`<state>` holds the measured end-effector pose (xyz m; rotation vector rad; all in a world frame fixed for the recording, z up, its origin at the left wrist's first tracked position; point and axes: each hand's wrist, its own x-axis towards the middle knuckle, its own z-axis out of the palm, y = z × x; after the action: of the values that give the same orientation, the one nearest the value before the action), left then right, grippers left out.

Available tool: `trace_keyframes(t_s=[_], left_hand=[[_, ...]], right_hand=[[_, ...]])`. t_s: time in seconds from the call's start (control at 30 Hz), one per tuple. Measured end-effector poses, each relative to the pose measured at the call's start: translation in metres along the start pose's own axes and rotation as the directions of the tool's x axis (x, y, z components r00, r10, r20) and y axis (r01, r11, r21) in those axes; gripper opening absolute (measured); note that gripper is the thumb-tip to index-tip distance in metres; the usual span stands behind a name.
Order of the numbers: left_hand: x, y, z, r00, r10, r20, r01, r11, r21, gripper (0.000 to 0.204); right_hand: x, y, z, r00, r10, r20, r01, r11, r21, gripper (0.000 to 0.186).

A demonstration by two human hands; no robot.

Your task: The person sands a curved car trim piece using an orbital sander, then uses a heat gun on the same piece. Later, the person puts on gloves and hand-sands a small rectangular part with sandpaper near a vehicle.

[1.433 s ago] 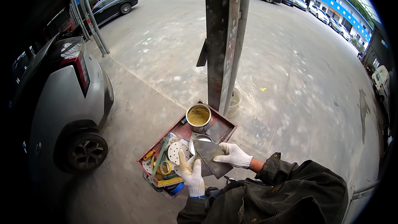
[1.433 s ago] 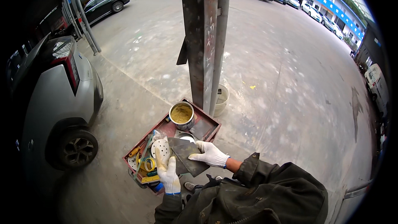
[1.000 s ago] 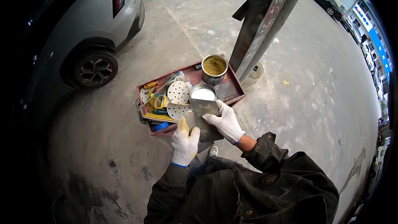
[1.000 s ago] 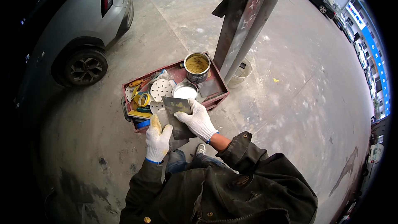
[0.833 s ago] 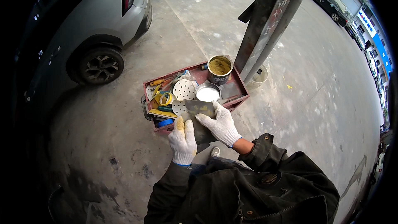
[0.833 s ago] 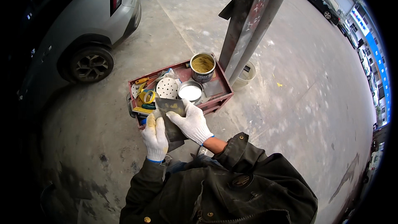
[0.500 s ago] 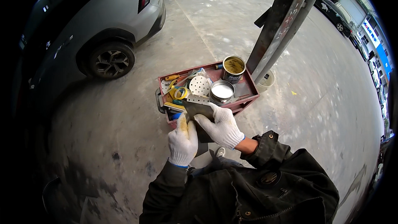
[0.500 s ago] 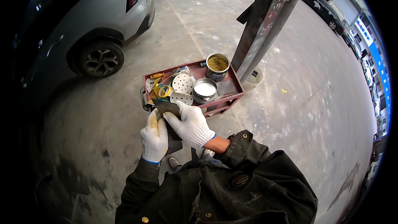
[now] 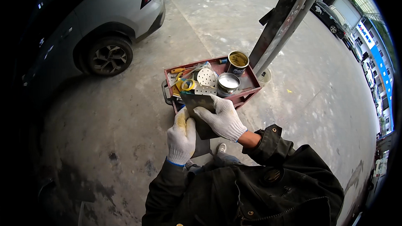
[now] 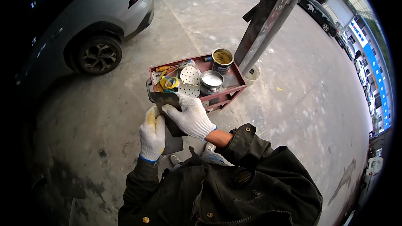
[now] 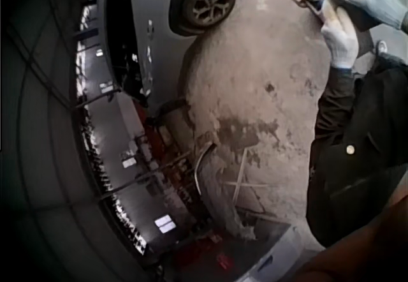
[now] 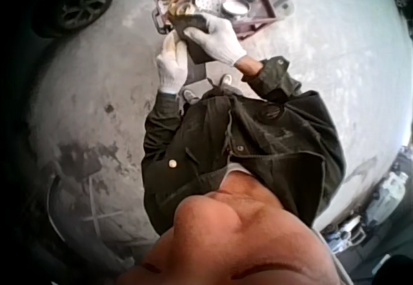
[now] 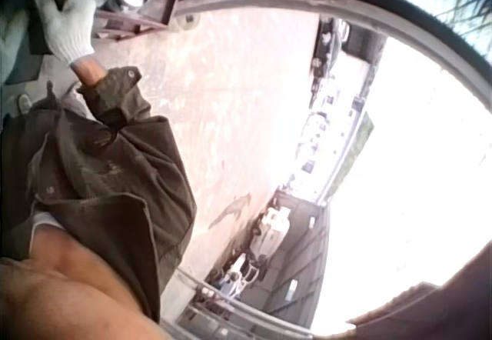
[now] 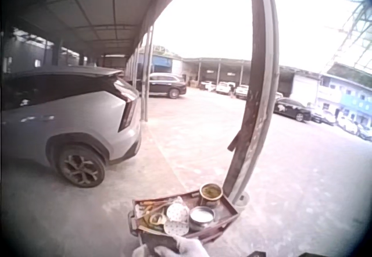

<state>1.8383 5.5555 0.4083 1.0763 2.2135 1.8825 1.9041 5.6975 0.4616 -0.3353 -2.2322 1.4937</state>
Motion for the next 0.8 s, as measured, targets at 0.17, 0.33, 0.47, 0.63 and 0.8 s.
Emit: trace_keyframes(t_s=[0.17,0.33,0.47,0.63,0.8], left_hand=[[-0.002,-0.004,-0.024,0.993,0.006,0.122,-0.019,0.994,0.111,0.034],[0.004,-0.005,-0.025,0.996,0.054,0.075,-0.057,0.998,0.029,0.036],[0.008,-0.009,-0.027,0.995,0.075,0.066,-0.082,0.991,0.107,0.036],[0.013,-0.016,-0.028,0.992,0.082,0.097,-0.094,0.988,0.124,0.037],[0.019,-0.021,-0.026,0.998,0.05,0.039,-0.052,0.998,0.044,0.036]], right_hand=[[-0.002,-0.004,0.007,0.992,-0.074,0.106,0.087,0.988,-0.129,0.028],[-0.001,-0.007,0.016,0.999,-0.029,-0.026,0.027,0.997,-0.078,0.025],[0.002,-0.006,0.022,0.997,-0.075,-0.019,0.072,0.987,-0.142,0.025],[0.013,0.0,0.015,0.997,-0.032,0.074,0.042,0.99,-0.136,0.028],[0.022,0.004,0.025,0.997,-0.036,-0.063,0.028,0.992,-0.123,0.03]])
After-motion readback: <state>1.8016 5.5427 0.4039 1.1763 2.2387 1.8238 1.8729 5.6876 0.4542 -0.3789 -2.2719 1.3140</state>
